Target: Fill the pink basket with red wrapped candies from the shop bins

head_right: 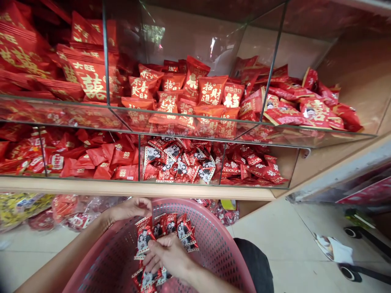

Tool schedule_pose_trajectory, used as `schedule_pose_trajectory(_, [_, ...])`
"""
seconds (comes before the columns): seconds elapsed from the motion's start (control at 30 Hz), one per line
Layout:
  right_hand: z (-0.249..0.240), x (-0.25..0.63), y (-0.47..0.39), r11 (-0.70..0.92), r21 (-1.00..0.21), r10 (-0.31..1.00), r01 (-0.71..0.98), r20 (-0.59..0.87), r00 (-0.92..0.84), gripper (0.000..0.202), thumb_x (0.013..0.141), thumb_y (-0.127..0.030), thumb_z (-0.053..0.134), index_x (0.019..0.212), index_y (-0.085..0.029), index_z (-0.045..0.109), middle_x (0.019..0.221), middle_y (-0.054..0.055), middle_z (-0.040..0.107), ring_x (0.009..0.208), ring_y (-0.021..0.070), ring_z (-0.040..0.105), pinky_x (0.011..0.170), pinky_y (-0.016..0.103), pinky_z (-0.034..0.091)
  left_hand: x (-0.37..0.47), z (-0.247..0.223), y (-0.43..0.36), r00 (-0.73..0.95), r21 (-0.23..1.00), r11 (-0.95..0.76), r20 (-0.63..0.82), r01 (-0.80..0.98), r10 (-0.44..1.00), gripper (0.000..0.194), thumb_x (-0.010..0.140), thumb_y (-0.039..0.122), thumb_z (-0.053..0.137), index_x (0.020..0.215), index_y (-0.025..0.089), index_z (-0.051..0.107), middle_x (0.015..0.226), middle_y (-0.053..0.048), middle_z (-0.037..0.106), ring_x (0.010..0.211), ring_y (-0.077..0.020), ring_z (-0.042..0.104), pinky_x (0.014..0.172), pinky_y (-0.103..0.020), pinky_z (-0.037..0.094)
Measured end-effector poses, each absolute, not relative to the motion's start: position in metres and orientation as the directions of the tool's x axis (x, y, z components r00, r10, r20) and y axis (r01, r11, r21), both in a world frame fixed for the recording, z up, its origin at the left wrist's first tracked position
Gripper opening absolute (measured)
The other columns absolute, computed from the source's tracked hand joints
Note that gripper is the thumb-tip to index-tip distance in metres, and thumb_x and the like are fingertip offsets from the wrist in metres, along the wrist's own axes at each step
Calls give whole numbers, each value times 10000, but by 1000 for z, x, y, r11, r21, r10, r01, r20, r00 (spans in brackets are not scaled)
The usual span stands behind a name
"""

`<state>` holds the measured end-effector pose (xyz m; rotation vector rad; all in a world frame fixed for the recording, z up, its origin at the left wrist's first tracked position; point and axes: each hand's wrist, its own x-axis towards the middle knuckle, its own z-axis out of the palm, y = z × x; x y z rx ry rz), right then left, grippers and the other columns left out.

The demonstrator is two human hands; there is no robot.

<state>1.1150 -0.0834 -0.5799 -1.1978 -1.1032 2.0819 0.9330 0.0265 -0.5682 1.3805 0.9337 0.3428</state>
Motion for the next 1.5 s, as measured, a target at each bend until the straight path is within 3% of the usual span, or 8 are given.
schedule_pose_trajectory(0.17, [-581,1122,-74,-482,-870,761,100,-473,-444,596,590,-700,554,627,-105,572,545,20,572,491,120,584,485,237,452,935,-563,25,585,921,226,-378,318,717,194,601,314,688,658,144,613,608,44,554,608,-104,463,620,-204,353])
schedule_pose_trajectory(0.3, [-573,1125,-62,-282,-921,834,270,-374,-405,507,679,-649,528,721,-146,569,538,-29,528,449,99,535,425,198,376,935,-560,24,596,921,223,-377,318,709,202,609,326,686,668,143,623,609,42,556,610,-108,465,626,-210,353])
schedule_pose_trajectory(0.4, [-570,1117,-54,-115,-907,895,404,-271,-354,430,722,-576,539,640,-154,542,490,-52,471,417,71,457,408,189,275,935,-562,25,604,927,208,-363,312,709,213,619,336,684,678,140,625,607,44,547,605,-105,457,615,-211,344])
schedule_pose_trajectory(0.5, [-576,1105,-48,-28,-912,935,409,-168,-311,365,691,-464,624,555,-153,490,477,-65,438,440,51,388,439,193,257,935,-565,26,613,928,218,-364,302,701,243,623,361,684,694,137,622,603,42,541,586,-103,449,592,-217,337])
schedule_pose_trajectory(0.7, [-584,1100,-44,-176,-967,920,186,-229,-317,350,662,-476,652,732,-152,539,560,-53,509,461,54,389,441,184,290,934,-566,25,614,936,226,-348,270,709,246,631,358,686,705,130,626,614,36,551,590,-97,450,593,-213,338])
schedule_pose_trajectory(0.9, [-576,1097,-45,-314,-944,886,99,-329,-328,443,602,-565,657,649,-178,446,532,-88,425,373,34,351,351,174,291,936,-562,24,601,936,258,-353,241,717,254,613,359,711,690,128,640,585,43,561,564,-91,455,572,-205,342])
schedule_pose_trajectory(1.1, [-551,1132,-46,-363,-915,850,176,-402,-340,398,659,-541,628,665,-194,433,463,-98,421,329,39,371,323,165,218,938,-549,11,598,899,424,-402,113,693,359,741,467,589,876,144,669,848,-37,677,737,-159,583,712,-253,417])
schedule_pose_trajectory(1.5, [-571,1195,-60,-315,-837,868,447,-445,-221,418,702,-583,533,565,-209,403,430,-79,350,323,68,361,337,210,251,939,-538,5,540,903,398,-419,163,730,408,746,505,568,897,144,686,941,-51,683,859,-193,607,756,-248,431])
